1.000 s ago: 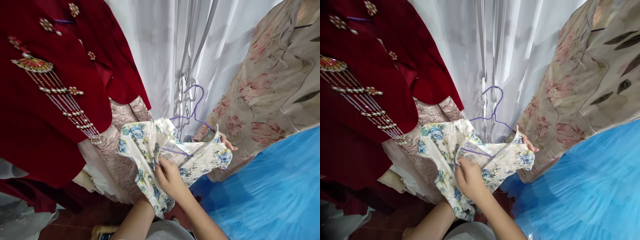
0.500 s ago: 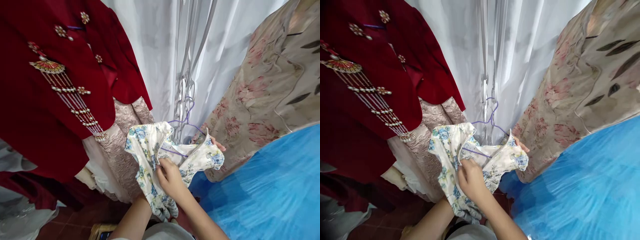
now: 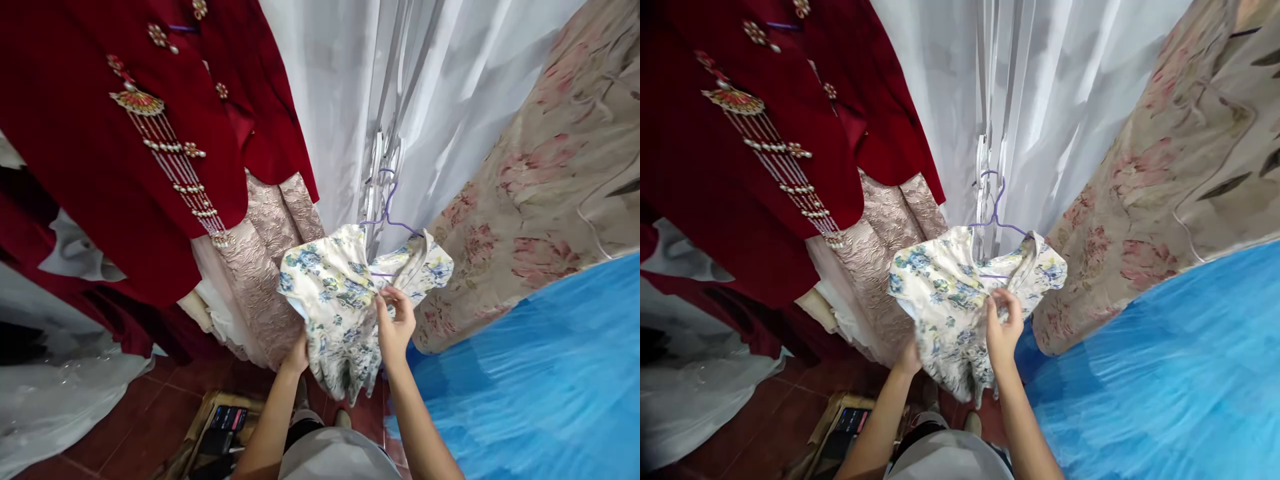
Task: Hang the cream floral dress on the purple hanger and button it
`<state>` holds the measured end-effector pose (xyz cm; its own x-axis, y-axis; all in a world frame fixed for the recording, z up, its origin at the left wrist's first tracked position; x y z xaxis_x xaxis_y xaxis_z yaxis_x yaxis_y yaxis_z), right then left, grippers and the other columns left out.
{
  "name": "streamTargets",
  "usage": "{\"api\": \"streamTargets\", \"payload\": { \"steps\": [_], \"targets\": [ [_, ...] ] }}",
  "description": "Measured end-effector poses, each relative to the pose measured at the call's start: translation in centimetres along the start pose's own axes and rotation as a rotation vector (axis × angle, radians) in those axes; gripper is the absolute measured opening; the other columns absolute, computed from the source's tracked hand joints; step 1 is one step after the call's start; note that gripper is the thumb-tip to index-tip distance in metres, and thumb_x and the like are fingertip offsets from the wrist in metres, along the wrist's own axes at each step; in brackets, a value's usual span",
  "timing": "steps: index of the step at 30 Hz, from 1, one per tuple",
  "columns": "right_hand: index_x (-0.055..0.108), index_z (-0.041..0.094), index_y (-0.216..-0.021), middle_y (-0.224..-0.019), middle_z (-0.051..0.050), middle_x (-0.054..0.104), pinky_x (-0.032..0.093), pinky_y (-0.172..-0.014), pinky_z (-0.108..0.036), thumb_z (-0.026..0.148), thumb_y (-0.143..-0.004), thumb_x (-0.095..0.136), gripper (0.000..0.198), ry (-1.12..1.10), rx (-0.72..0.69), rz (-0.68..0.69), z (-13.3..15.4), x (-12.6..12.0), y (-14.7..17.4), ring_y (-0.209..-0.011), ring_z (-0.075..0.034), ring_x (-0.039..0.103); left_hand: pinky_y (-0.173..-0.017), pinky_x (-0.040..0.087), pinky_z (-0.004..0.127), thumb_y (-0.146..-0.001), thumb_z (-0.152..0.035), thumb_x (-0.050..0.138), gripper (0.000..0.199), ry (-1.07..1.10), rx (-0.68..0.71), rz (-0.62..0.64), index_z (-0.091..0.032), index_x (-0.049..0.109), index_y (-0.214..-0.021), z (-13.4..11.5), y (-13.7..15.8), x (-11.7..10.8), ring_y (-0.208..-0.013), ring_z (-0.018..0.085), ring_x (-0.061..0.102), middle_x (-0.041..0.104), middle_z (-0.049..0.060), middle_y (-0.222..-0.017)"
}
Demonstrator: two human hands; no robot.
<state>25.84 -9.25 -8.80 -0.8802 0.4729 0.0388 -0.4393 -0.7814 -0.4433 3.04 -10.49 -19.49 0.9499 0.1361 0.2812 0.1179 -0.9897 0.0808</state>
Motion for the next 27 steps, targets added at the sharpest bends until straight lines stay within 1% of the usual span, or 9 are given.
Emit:
{"api": "streamTargets", "payload": {
  "steps": [2,4,7,10,17,20,23,25,27],
  "targets": [
    [0.060,0.020,-0.114,-0.111,-0.011,0.062,0.048,-0.090,-0.039,0.043,-0.086,0.070,0.038,-0.004,-0.004,-0.137,-1.1,-0.9,0.5,-0.099,-0.025,0.059,-0.102,0.051,0.046,-0.082,-0.047,0.078,0.046,0.037,-0.008,0.004,-0.019,0.069,-0.118,0.6,0.5,0.0,-0.118,0.031,0.064,0.071,0.010,-0.122],
    [0.056,0.020,-0.117,-0.112,-0.011,0.059,0.049,-0.087,-0.038,0.045,-0.084,0.072,0.044,-0.026,0.063,-0.150,-2.8,-1.1,1.1,-0.096,-0.023,0.058,-0.108,0.047,0.045,-0.075,-0.050,0.083,0.055,0.067,-0.002,-0.011,-0.017,0.071,-0.117,0.8,0.8,0.2,-0.122,0.033,0.062,0.073,0.010,-0.120],
    [0.058,0.019,-0.104,-0.094,-0.006,0.060,0.049,-0.074,-0.033,0.049,-0.084,0.070,0.038,-0.039,0.208,0.083,-5.3,0.3,1.5,-0.079,-0.020,0.057,-0.110,0.044,0.043,-0.076,-0.052,0.081,0.055,0.079,0.014,-0.068,-0.016,0.073,-0.116,0.4,0.7,0.3,-0.124,0.032,0.062,0.074,0.011,-0.119],
    [0.060,0.019,-0.090,-0.077,-0.003,0.060,0.046,-0.067,-0.031,0.050,-0.087,0.064,0.032,0.032,0.261,0.291,-6.4,1.5,1.3,-0.070,-0.019,0.057,-0.110,0.045,0.042,-0.074,-0.052,0.081,0.054,0.080,0.032,-0.099,-0.016,0.074,-0.114,-0.3,0.5,0.2,-0.121,0.031,0.064,0.076,0.010,-0.115],
    [0.060,0.020,-0.085,-0.066,0.000,0.062,0.041,-0.059,-0.029,0.043,-0.089,0.057,0.023,0.194,0.244,0.436,-6.5,3.5,0.5,-0.059,-0.019,0.055,-0.110,0.045,0.044,-0.079,-0.056,0.075,0.053,0.037,0.089,-0.111,-0.016,0.071,-0.115,-0.9,-0.6,-0.4,-0.123,0.032,0.062,0.074,0.011,-0.114],
    [0.054,0.022,-0.074,-0.058,0.003,0.054,0.035,-0.054,-0.027,0.040,-0.088,0.055,0.024,0.229,0.227,0.438,-6.6,4.1,0.9,-0.054,-0.016,0.047,-0.109,0.045,0.042,-0.086,-0.051,0.069,0.052,-0.075,0.271,-0.267,-0.018,0.062,-0.125,-1.7,-0.3,-1.9,-0.124,0.029,0.060,0.068,0.013,-0.125],
    [0.043,0.023,-0.062,-0.053,0.006,0.042,0.029,-0.052,-0.026,0.041,-0.088,0.054,0.034,0.215,0.234,0.450,-6.9,4.5,1.7,-0.052,-0.013,0.039,-0.112,0.041,0.043,-0.089,-0.041,0.068,0.050,-0.359,0.636,-0.527,-0.019,0.054,-0.131,-3.7,1.7,-3.3,-0.128,0.028,0.055,0.058,0.014,-0.133],
    [0.044,0.023,-0.060,-0.052,0.007,0.039,0.029,-0.052,-0.026,0.046,-0.089,0.054,0.039,0.142,0.275,0.489,-7.0,4.9,2.4,-0.053,-0.012,0.037,-0.111,0.041,0.045,-0.089,-0.033,0.068,0.038,-0.568,0.783,-0.477,-0.020,0.058,-0.123,-4.4,2.1,-2.1,-0.124,0.027,0.055,0.058,0.013,-0.127],
    [0.053,0.020,-0.064,-0.053,0.006,0.042,0.031,-0.052,-0.026,0.051,-0.090,0.055,0.041,0.056,0.332,0.510,-7.0,5.1,3.0,-0.053,-0.012,0.038,-0.106,0.045,0.044,-0.089,-0.027,0.067,0.028,-0.681,0.788,-0.241,-0.021,0.062,-0.115,-4.0,1.1,0.4,-0.117,0.026,0.058,0.061,0.012,-0.118]
  ]
}}
Point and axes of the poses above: each hand's wrist, its own y-axis away from the middle knuckle, its own x-axis out of the palm, z = x × y, the point moved 7 cm from there along -y, towards the middle knuckle
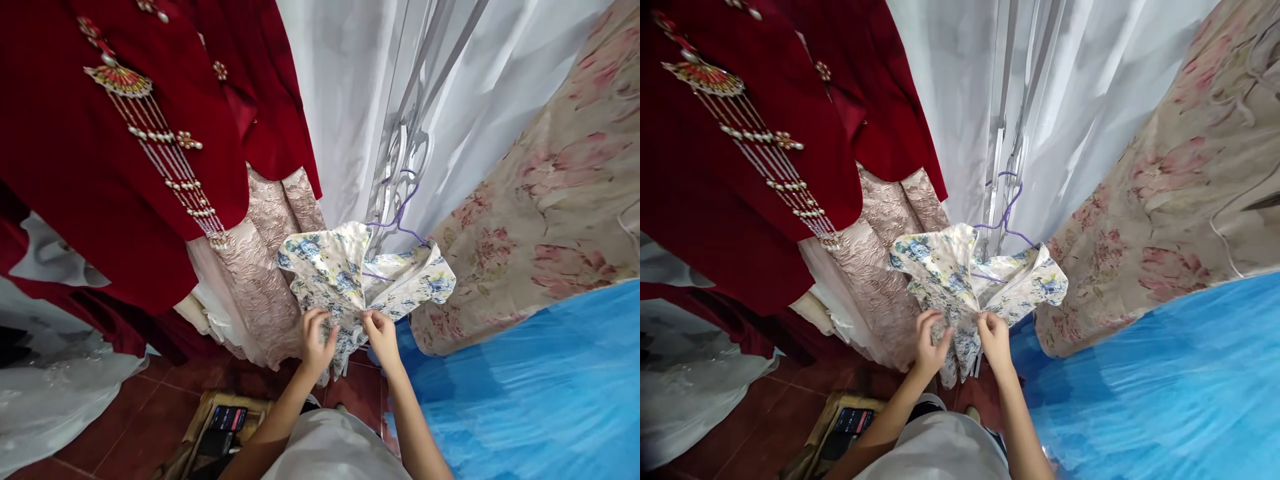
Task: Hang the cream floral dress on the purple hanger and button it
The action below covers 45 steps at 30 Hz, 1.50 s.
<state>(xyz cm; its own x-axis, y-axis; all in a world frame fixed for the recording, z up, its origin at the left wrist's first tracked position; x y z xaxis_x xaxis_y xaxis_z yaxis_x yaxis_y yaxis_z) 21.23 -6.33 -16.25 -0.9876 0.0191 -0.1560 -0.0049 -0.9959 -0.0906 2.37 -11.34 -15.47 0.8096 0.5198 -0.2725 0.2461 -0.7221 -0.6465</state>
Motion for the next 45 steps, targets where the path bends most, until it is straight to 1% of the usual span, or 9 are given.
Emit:
{"api": "streamTargets", "payload": {
  "steps": [3,7,15,21,27,33,36,40,45],
  "targets": [
    [0.061,0.017,-0.069,-0.054,0.004,0.048,0.033,-0.052,-0.026,0.053,-0.088,0.061,0.041,-0.085,0.040,-0.005,0.3,0.3,0.5,-0.051,-0.013,0.042,-0.098,0.049,0.040,-0.088,-0.025,0.067,0.028,0.116,-0.014,0.266,-0.021,0.060,-0.115,-0.5,-0.7,4.4,-0.110,0.025,0.060,0.063,0.010,-0.112],
    [0.057,0.019,-0.060,-0.052,0.002,0.052,0.035,-0.052,-0.027,0.054,-0.088,0.062,0.046,-0.110,0.043,0.000,1.2,1.2,0.9,-0.050,-0.014,0.045,-0.087,0.048,0.036,-0.089,-0.023,0.058,0.015,0.200,-0.115,0.323,-0.020,0.061,-0.103,-0.2,-1.6,7.6,-0.095,0.023,0.061,0.065,0.007,-0.098],
    [0.057,0.019,-0.059,-0.046,0.002,0.054,0.035,-0.048,-0.026,0.055,-0.088,0.062,0.046,-0.214,0.037,-0.055,4.7,3.4,-0.7,-0.043,-0.013,0.045,-0.074,0.044,0.030,-0.086,-0.022,0.056,0.011,0.237,-0.185,0.344,-0.020,0.055,-0.075,1.3,-2.8,6.2,-0.076,0.019,0.058,0.061,0.003,-0.077],
    [0.069,0.017,-0.068,-0.043,0.003,0.054,0.030,-0.041,-0.025,0.052,-0.082,0.070,0.038,-0.348,-0.047,-0.250,11.4,-0.1,-3.1,-0.038,-0.011,0.037,-0.074,0.045,0.032,-0.088,-0.029,0.057,0.017,0.164,-0.181,0.426,-0.021,0.054,-0.074,-0.2,-0.2,7.3,-0.076,0.020,0.059,0.063,0.004,-0.076],
    [0.070,0.016,-0.066,-0.044,0.001,0.056,0.029,-0.040,-0.025,0.047,-0.082,0.070,0.034,-0.264,-0.138,-0.215,16.1,-4.2,-5.2,-0.038,-0.010,0.039,-0.077,0.045,0.034,-0.088,-0.027,0.056,0.018,0.142,-0.186,0.490,-0.022,0.051,-0.071,-3.8,2.4,10.5,-0.079,0.022,0.059,0.062,0.004,-0.075],
    [0.068,0.016,-0.065,-0.046,0.001,0.058,0.030,-0.040,-0.024,0.048,-0.079,0.070,0.035,-0.251,-0.180,-0.132,18.3,-5.6,-5.3,-0.038,-0.009,0.040,-0.075,0.048,0.032,-0.085,-0.029,0.063,0.014,0.225,-0.284,0.542,-0.021,0.058,-0.074,-3.6,4.0,10.7,-0.076,0.020,0.062,0.065,0.003,-0.075],
    [0.068,0.017,-0.069,-0.042,0.003,0.055,0.030,-0.040,-0.024,0.048,-0.079,0.068,0.032,-0.264,-0.159,-0.117,18.2,-5.8,-4.2,-0.036,-0.010,0.040,-0.075,0.052,0.032,-0.091,-0.030,0.059,0.012,0.300,-0.169,0.383,-0.019,0.065,-0.092,-5.5,0.0,7.8,-0.079,0.020,0.064,0.068,0.006,-0.085],
    [0.066,0.019,-0.068,-0.042,0.003,0.055,0.031,-0.042,-0.025,0.045,-0.081,0.066,0.029,-0.258,-0.178,-0.107,18.1,-6.2,-2.9,-0.037,-0.010,0.042,-0.078,0.055,0.034,-0.099,-0.030,0.051,0.027,0.208,0.247,0.105,-0.020,0.065,-0.119,-11.9,-9.7,2.8,-0.092,0.020,0.064,0.067,0.012,-0.115],
    [0.062,0.020,-0.070,-0.044,0.004,0.054,0.033,-0.044,-0.025,0.046,-0.085,0.063,0.030,-0.222,-0.252,-0.092,18.1,-6.1,-2.8,-0.040,-0.011,0.045,-0.087,0.052,0.031,-0.103,-0.024,0.047,0.024,-0.016,0.613,0.431,-0.020,0.069,-0.112,-17.8,-17.0,4.0,-0.097,0.018,0.065,0.069,0.006,-0.099]
  ]
}}
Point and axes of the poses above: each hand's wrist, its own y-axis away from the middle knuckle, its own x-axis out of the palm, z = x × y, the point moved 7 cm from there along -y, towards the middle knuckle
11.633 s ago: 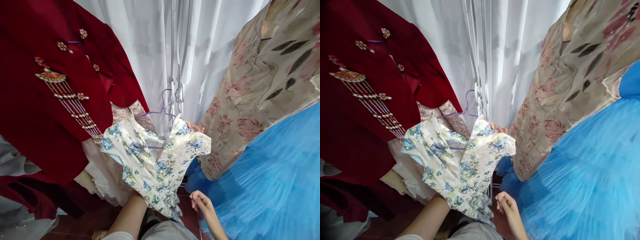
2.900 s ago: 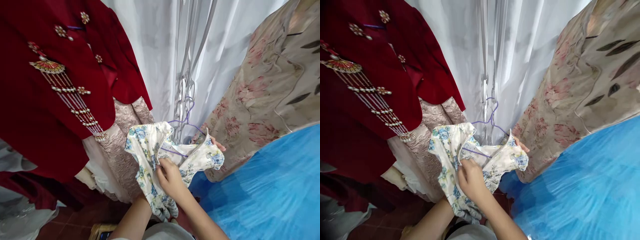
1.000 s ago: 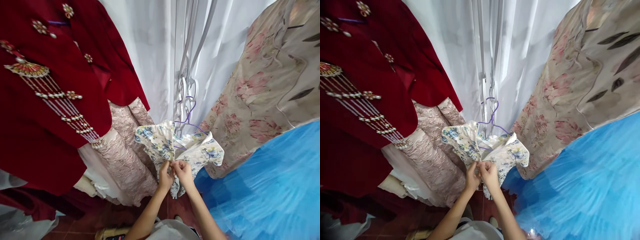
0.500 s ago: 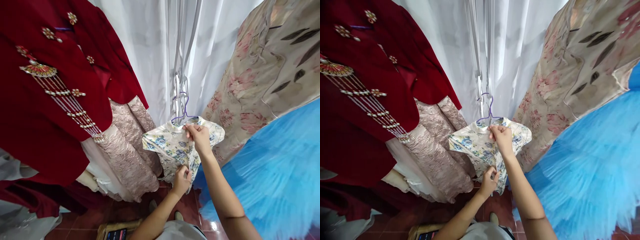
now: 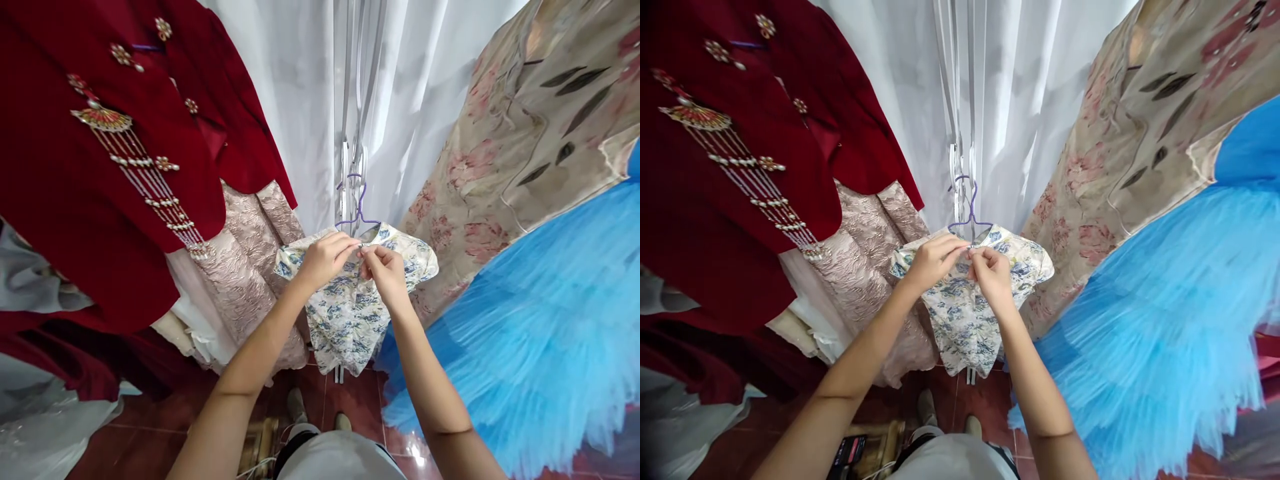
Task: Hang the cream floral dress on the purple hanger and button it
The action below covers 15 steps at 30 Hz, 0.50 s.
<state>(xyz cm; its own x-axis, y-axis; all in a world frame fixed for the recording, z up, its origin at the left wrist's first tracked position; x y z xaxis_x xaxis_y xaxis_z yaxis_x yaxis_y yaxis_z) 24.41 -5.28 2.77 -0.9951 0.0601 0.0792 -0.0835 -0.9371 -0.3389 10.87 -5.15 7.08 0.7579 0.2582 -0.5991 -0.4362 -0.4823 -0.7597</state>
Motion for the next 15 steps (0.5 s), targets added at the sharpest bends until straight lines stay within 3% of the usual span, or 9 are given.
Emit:
{"api": "streamTargets", "payload": {
  "steps": [4,8,12,15],
  "targets": [
    [0.053,0.022,-0.067,-0.043,0.005,0.052,0.033,-0.044,-0.025,0.050,-0.084,0.063,0.034,0.033,-0.049,-0.026,-1.6,0.6,-0.4,-0.039,-0.011,0.043,-0.079,0.050,0.027,-0.103,-0.022,0.045,0.026,-0.148,0.037,-0.013,-0.017,0.069,-0.098,0.2,-1.3,0.0,-0.086,0.016,0.064,0.068,0.005,-0.089],
    [0.053,0.022,-0.070,-0.042,0.007,0.050,0.031,-0.043,-0.024,0.052,-0.084,0.061,0.034,0.060,-0.008,-0.041,-4.7,1.5,-0.2,-0.038,-0.011,0.041,-0.077,0.050,0.026,-0.103,-0.021,0.044,0.025,-0.096,0.017,-0.114,-0.017,0.068,-0.096,0.3,-1.8,-1.2,-0.084,0.015,0.064,0.068,0.004,-0.089],
    [0.048,0.024,-0.063,-0.041,0.006,0.047,0.028,-0.043,-0.024,0.053,-0.082,0.062,0.038,0.115,0.103,0.053,-8.6,2.8,1.5,-0.037,-0.011,0.041,-0.081,0.052,0.029,-0.102,-0.025,0.050,0.021,-0.037,-0.049,-0.322,-0.017,0.068,-0.094,2.8,-2.6,-6.1,-0.087,0.016,0.065,0.069,0.004,-0.090],
    [0.049,0.023,-0.064,-0.043,0.006,0.048,0.028,-0.044,-0.024,0.052,-0.084,0.061,0.037,0.106,0.146,0.087,-10.5,3.2,3.6,-0.038,-0.011,0.041,-0.084,0.052,0.029,-0.101,-0.034,0.053,0.024,0.012,-0.135,-0.342,-0.016,0.068,-0.095,7.8,-1.8,-9.7,-0.092,0.017,0.065,0.070,0.004,-0.095]
  ]
}}
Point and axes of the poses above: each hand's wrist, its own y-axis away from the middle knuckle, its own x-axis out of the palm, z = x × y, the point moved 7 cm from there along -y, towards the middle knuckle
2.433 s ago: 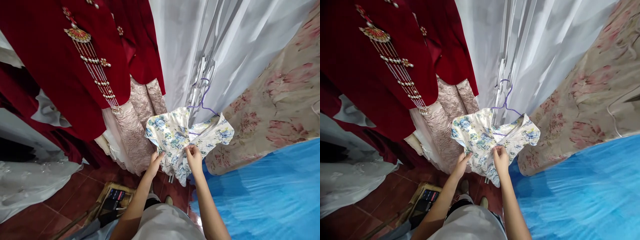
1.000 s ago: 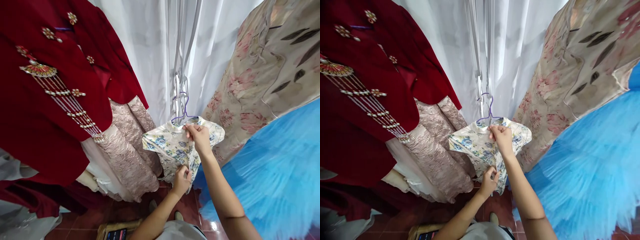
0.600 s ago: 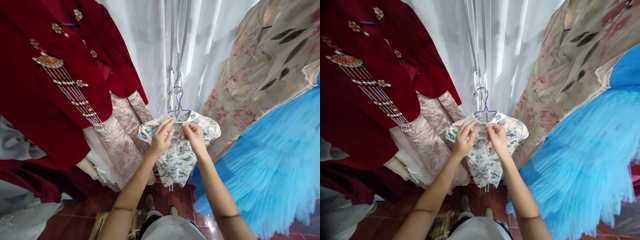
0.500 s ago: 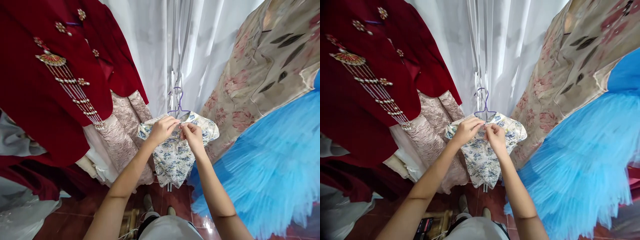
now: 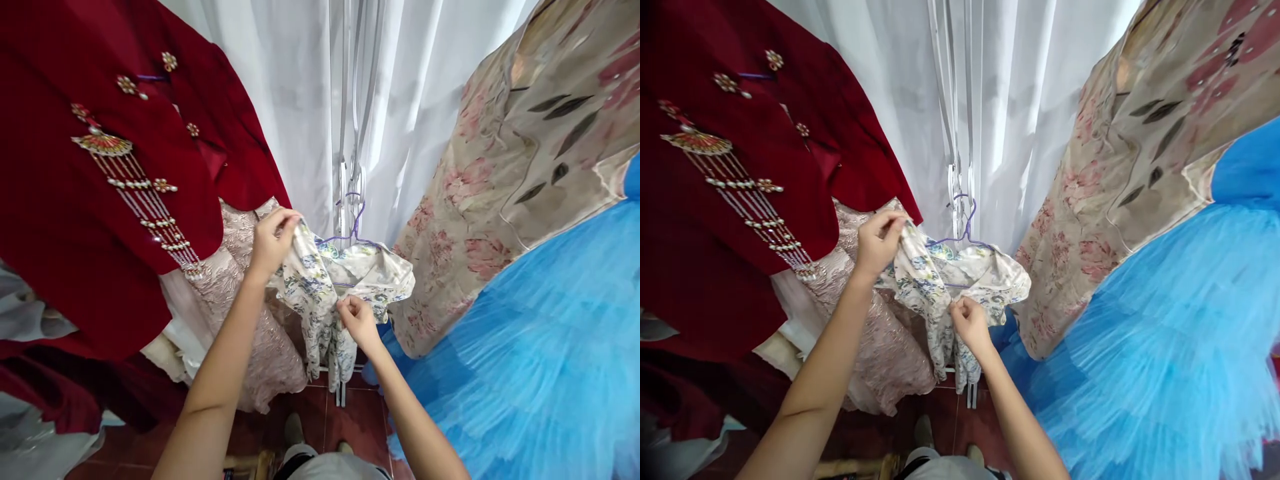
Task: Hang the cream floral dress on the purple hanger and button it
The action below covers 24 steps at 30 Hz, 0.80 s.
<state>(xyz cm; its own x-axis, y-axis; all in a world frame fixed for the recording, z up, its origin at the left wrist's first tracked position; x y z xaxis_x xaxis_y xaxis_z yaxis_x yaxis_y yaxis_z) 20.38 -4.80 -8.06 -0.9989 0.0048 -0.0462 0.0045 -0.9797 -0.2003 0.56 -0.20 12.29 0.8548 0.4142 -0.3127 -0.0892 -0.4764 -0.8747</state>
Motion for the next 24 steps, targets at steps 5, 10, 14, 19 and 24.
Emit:
{"api": "streamTargets", "payload": {
  "steps": [5,10,14,19,24],
  "targets": [
    [0.051,0.022,-0.065,-0.047,0.006,0.047,0.029,-0.047,-0.025,0.045,-0.085,0.063,0.033,0.009,0.009,0.067,-1.5,1.4,1.7,-0.043,-0.011,0.041,-0.074,0.050,0.022,-0.092,-0.053,0.066,0.042,0.305,-0.424,-0.078,-0.011,0.061,-0.092,12.3,4.3,-4.0,-0.075,0.009,0.057,0.065,0.000,-0.082],
    [0.049,0.022,-0.065,-0.049,0.006,0.047,0.031,-0.049,-0.025,0.042,-0.091,0.059,0.034,0.043,0.039,0.163,-3.3,3.6,1.9,-0.046,-0.011,0.042,-0.066,0.053,0.024,-0.072,-0.073,0.071,0.056,0.506,-0.637,-0.422,-0.020,0.056,-0.079,16.5,13.3,-4.0,-0.068,0.013,0.060,0.063,0.000,-0.073],
    [0.056,0.020,-0.073,-0.051,0.004,0.051,0.034,-0.052,-0.026,0.044,-0.093,0.058,0.031,0.109,0.093,0.146,-5.9,3.1,2.5,-0.049,-0.014,0.047,-0.068,0.055,0.029,-0.060,-0.065,0.083,0.053,0.863,-0.989,-0.442,-0.019,0.062,-0.077,14.8,20.9,0.9,-0.071,0.017,0.064,0.067,0.002,-0.076],
    [0.065,0.018,-0.119,-0.108,-0.010,0.072,0.051,-0.083,-0.036,0.038,-0.078,0.078,0.048,0.186,0.033,0.158,-6.6,1.4,4.9,-0.093,-0.026,0.065,-0.069,0.049,0.026,-0.086,-0.047,0.071,0.030,0.704,-0.808,-0.009,-0.018,0.068,-0.079,6.2,23.7,6.4,-0.072,0.016,0.061,0.066,0.002,-0.078],
    [0.065,0.016,-0.124,-0.115,-0.010,0.071,0.050,-0.095,-0.042,0.038,-0.085,0.072,0.046,0.062,0.040,0.317,-5.3,1.0,7.3,-0.106,-0.030,0.063,-0.080,0.047,0.030,-0.100,-0.038,0.051,0.031,0.484,-0.550,0.458,-0.017,0.071,-0.088,-1.1,23.9,11.1,-0.085,0.019,0.062,0.067,0.007,-0.087]
  ]
}}
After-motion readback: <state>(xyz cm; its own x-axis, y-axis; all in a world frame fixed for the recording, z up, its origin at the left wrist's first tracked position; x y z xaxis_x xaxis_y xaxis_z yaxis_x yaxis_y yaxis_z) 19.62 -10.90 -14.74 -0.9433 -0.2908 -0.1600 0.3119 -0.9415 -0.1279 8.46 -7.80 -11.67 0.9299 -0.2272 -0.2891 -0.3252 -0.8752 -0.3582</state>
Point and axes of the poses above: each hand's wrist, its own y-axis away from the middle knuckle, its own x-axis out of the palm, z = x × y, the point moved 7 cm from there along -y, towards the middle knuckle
